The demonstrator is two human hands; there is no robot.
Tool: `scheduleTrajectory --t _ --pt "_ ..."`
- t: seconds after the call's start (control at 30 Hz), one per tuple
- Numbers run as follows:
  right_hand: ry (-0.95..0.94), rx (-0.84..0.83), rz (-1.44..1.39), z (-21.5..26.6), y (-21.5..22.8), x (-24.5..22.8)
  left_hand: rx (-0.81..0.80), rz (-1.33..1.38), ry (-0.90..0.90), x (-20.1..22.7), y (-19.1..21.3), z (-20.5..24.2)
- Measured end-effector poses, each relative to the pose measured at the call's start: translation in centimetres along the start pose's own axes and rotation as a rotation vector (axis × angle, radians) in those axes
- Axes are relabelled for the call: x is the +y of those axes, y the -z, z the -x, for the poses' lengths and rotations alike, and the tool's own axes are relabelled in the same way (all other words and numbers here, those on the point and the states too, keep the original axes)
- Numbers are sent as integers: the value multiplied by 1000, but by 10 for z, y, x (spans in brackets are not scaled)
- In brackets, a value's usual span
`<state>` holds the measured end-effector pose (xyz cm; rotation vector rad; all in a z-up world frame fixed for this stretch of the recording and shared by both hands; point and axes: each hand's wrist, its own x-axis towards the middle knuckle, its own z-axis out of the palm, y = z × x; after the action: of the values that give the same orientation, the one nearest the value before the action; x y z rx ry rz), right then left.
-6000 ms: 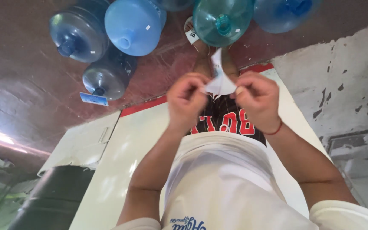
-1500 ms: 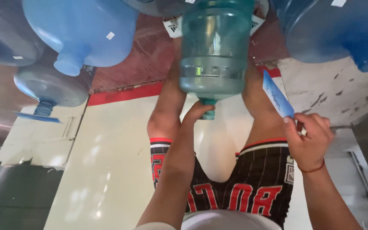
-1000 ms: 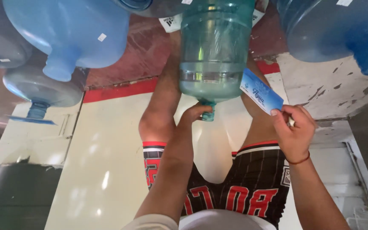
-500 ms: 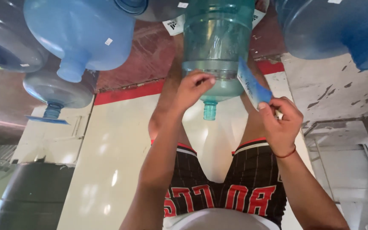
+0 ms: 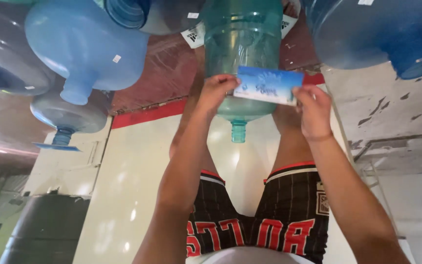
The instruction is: The person applies adhesive labels to large blue water dispenser bottles. They peel the backing off a label, place it on the bottle, and smooth it down with their hands. This process is repeated for multiple bottles in a storage area.
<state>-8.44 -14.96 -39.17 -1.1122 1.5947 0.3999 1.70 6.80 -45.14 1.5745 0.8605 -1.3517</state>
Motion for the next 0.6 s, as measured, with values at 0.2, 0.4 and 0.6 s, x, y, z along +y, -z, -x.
scheduleTrajectory --t 0.2,0.4,0.6 --pt "-187 -133 -90 -128 -36 71 44 -119 264 16 13 -72" --pt "-188 -119 -111 -146 -59 80 237 -152 99 -23 11 -129" --pt "-182 -123 -77 -156 -59 95 155 -207 87 -22 12 -127"
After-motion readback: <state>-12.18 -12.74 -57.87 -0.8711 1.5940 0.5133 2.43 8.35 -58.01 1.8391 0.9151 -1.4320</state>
